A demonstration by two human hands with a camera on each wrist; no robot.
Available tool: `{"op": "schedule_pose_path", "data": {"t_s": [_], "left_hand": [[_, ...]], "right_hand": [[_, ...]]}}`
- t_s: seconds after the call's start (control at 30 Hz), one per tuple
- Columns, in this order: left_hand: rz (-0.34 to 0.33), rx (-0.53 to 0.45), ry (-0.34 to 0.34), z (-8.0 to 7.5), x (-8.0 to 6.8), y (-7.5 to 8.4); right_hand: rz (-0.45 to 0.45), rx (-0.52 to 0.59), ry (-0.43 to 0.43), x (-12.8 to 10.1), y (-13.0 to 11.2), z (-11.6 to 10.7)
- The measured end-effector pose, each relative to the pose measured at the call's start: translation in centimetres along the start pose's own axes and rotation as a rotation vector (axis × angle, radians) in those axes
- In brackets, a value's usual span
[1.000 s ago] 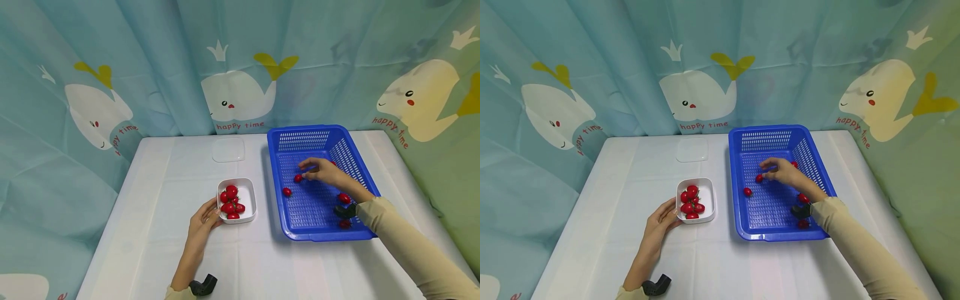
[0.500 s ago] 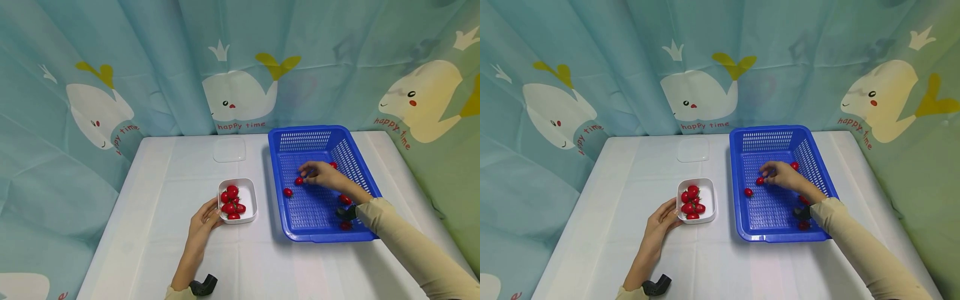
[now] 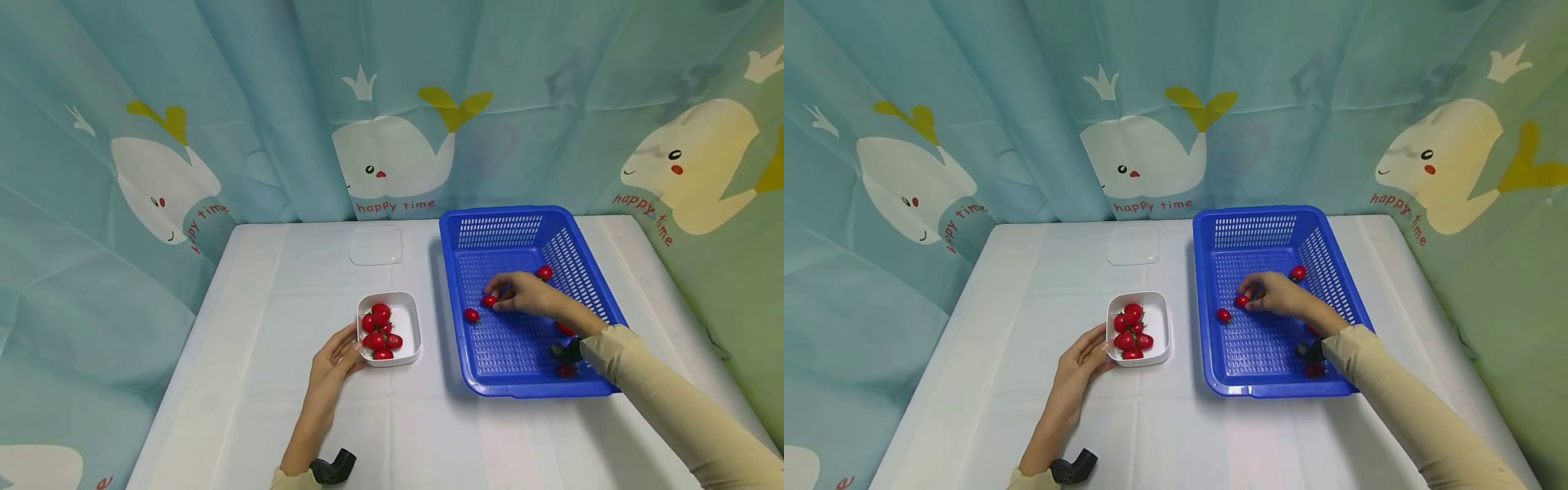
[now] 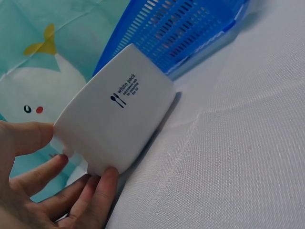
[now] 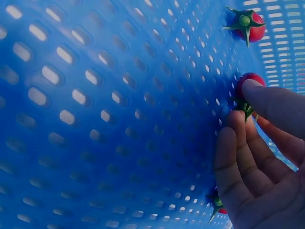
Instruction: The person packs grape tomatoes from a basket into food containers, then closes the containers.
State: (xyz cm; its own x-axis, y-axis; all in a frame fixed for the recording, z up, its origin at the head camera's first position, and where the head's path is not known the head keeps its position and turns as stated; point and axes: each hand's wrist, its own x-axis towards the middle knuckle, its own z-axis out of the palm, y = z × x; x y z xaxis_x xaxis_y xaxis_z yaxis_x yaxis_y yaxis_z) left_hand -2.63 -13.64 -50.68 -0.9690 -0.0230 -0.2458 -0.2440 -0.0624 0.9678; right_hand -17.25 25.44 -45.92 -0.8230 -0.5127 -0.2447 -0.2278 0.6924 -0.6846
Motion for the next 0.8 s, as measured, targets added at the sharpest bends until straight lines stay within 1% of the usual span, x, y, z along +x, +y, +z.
{"op": "schedule_pose_path", "data": {"t_s": [0.27,0.6,0.8], "left_hand": [[-0.010,-0.002,0.003,0.0,0.0,0.0],[0.003,0.012,0.005,0.0,0.0,0.1],[0.005,0.010,0.008,0.0,0.0,0.1]], "right_hand": [[0.011,0.019,-0.013,0.0,0.1,-0.2],[-0.055,0.112,-0.053,-0.5,-1.0,-1.0],[-0.085,0.164,-0.052,-0.8,-1.7,-1.4]]}}
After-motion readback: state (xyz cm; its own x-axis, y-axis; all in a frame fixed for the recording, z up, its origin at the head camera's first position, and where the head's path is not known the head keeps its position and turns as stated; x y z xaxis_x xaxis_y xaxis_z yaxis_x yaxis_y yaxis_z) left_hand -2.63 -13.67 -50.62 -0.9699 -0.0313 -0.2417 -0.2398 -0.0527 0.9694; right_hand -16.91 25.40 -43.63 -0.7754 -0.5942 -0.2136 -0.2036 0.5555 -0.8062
